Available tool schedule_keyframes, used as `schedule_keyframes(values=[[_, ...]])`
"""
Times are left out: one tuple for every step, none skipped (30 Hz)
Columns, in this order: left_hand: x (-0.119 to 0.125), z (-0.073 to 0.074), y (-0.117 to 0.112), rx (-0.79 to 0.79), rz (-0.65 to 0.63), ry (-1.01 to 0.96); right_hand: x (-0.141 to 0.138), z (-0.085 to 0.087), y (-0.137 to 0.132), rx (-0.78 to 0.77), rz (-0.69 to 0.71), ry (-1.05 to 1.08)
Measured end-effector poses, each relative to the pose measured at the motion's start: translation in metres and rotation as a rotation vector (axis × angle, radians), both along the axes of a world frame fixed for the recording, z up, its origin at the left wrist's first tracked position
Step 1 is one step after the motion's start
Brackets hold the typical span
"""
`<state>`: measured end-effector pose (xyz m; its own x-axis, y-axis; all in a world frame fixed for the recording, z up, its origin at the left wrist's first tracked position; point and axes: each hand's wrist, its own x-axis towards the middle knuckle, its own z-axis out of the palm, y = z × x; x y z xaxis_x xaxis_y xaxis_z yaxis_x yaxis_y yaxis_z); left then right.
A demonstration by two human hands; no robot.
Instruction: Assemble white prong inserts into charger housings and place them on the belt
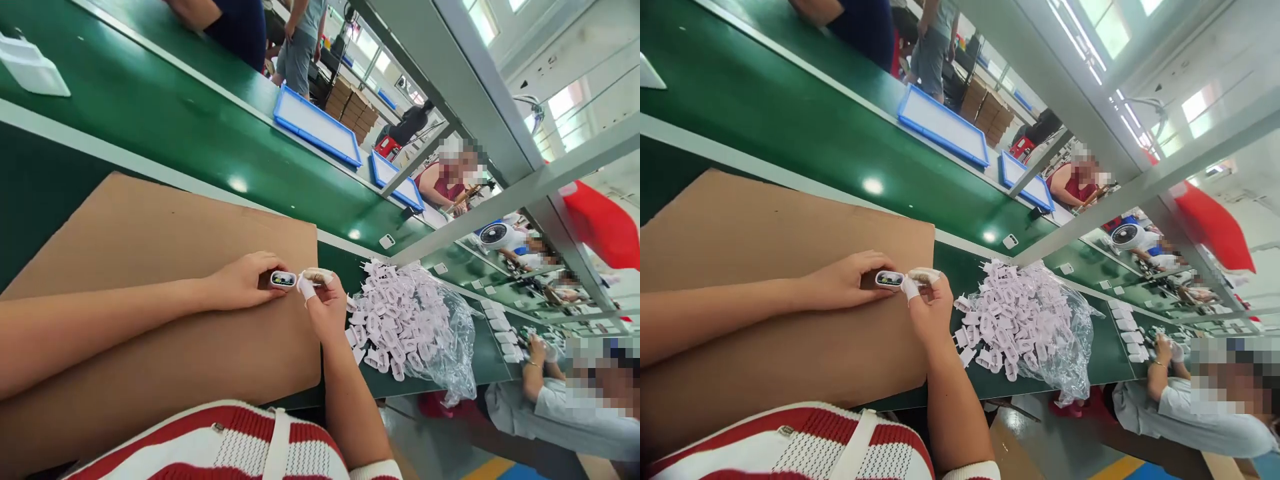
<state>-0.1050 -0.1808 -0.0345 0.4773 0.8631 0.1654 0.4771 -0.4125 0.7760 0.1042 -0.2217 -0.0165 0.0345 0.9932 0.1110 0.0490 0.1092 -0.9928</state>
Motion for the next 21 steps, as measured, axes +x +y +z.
schedule_keyframes(values=[[0.0, -0.003, 0.001, 0.005, 0.0, -0.033, 0.002, 0.002, 0.0, 0.005, 0.026, -0.036], [0.001, -0.006, 0.002, 0.01, -0.007, -0.057, 0.004, 0.004, 0.0, 0.014, 0.033, -0.085], [0.0, -0.008, 0.004, 0.015, -0.021, -0.073, 0.006, 0.006, 0.0, 0.031, 0.019, -0.158], [0.0, -0.01, 0.006, 0.019, -0.037, -0.083, 0.008, 0.009, 0.0, 0.062, -0.009, -0.262], [0.0, -0.012, 0.007, 0.025, -0.047, -0.093, 0.009, 0.01, 0.0, 0.108, -0.035, -0.393], [0.0, -0.015, 0.009, 0.033, -0.052, -0.1, 0.01, 0.012, 0.0, 0.165, -0.044, -0.536], [0.0, -0.017, 0.009, 0.042, -0.056, -0.104, 0.009, 0.012, 0.0, 0.229, -0.031, -0.674], [-0.001, -0.019, 0.01, 0.049, -0.06, -0.107, 0.008, 0.012, 0.001, 0.294, -0.004, -0.795], [-0.001, -0.021, 0.011, 0.056, -0.062, -0.111, 0.006, 0.011, 0.002, 0.358, 0.029, -0.895], [-0.001, -0.023, 0.011, 0.063, -0.064, -0.116, 0.004, 0.01, 0.003, 0.42, 0.061, -0.975], [0.0, -0.025, 0.011, 0.07, -0.064, -0.125, 0.001, 0.009, 0.004, 0.479, 0.085, -1.037], [0.0, -0.027, 0.012, 0.077, -0.065, -0.135, -0.001, 0.008, 0.005, 0.53, 0.1, -1.084], [0.0, -0.028, 0.012, 0.083, -0.067, -0.144, -0.003, 0.008, 0.005, 0.567, 0.116, -1.119], [0.0, -0.028, 0.012, 0.088, -0.068, -0.153, -0.005, 0.008, 0.006, 0.589, 0.132, -1.145], [0.0, -0.029, 0.012, 0.092, -0.069, -0.158, -0.007, 0.009, 0.007, 0.596, 0.148, -1.165], [0.0, -0.029, 0.012, 0.095, -0.071, -0.162, -0.008, 0.011, 0.008, 0.589, 0.157, -1.179], [0.0, -0.029, 0.012, 0.098, -0.072, -0.165, -0.01, 0.012, 0.009, 0.574, 0.163, -1.188], [0.0, -0.029, 0.012, 0.102, -0.07, -0.168, -0.011, 0.014, 0.01, 0.553, 0.168, -1.193], [0.001, -0.029, 0.012, 0.107, -0.069, -0.172, -0.012, 0.015, 0.011, 0.529, 0.174, -1.199], [0.001, -0.028, 0.012, 0.109, -0.067, -0.176, -0.012, 0.016, 0.013, 0.507, 0.179, -1.204], [0.001, -0.028, 0.012, 0.109, -0.065, -0.179, -0.013, 0.017, 0.014, 0.488, 0.183, -1.209]])
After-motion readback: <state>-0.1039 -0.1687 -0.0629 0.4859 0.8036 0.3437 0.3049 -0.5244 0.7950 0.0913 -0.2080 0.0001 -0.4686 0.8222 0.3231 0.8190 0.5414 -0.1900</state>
